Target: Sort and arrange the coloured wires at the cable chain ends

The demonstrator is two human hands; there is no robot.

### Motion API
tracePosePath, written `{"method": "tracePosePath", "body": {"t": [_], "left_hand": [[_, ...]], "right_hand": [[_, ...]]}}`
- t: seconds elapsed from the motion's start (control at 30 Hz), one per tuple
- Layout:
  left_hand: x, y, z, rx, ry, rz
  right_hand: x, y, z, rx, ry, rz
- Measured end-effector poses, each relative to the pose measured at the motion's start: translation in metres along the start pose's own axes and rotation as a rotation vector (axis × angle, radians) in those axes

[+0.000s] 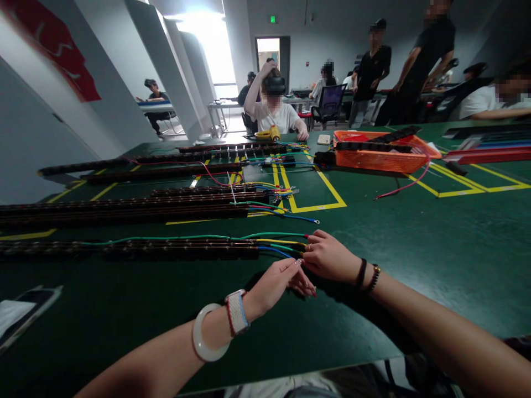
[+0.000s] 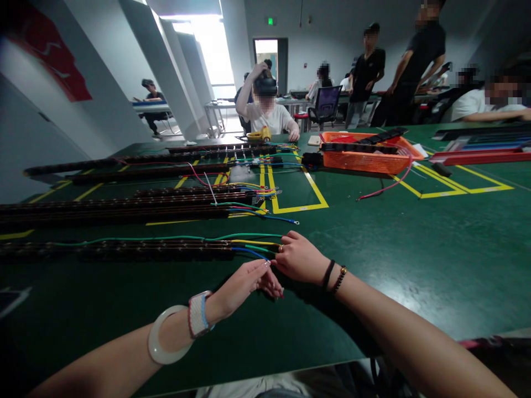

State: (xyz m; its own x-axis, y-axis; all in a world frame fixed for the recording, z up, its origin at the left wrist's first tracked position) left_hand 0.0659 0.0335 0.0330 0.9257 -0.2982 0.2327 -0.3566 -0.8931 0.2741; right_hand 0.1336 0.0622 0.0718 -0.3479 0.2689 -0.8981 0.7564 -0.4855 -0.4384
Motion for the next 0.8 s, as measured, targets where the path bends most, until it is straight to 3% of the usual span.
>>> {"method": "tracePosePath", "body": {"t": [0.1,0.3,0.6,0.8], "left_hand": [[0.000,0.000,0.001,0.000,-0.006,0.001],[-0.001,-0.002,0.004,-0.009,-0.013,0.008],[-0.001,-0.004,0.005,-0.002,-0.012,0.020],[0.000,-0.004,0.006,-0.013,-0.013,0.036]], "right_hand": [[-0.007,0.000,-0.007,0.066,-0.028,-0.090],[-0.015,0.002,-0.037,0.344,-0.157,-0.248],[0.005,0.002,-0.059,0.448,-0.351,-0.219],[0.018,-0.023,-0.058,0.352,-0.422,-0.053]]}}
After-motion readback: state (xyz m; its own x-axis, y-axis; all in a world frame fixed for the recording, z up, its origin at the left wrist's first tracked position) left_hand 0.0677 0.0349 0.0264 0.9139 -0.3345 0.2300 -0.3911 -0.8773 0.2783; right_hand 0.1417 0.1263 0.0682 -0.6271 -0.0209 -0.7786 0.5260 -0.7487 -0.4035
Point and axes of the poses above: each hand's wrist, its own y-axis away from the middle knuckle, its own x-axis out of the palm, z = x × y, the point moved 8 cm from there along -y, towards the middle knuckle, and after that the axes turned 13 degrees about -z, right-handed, at the moved point
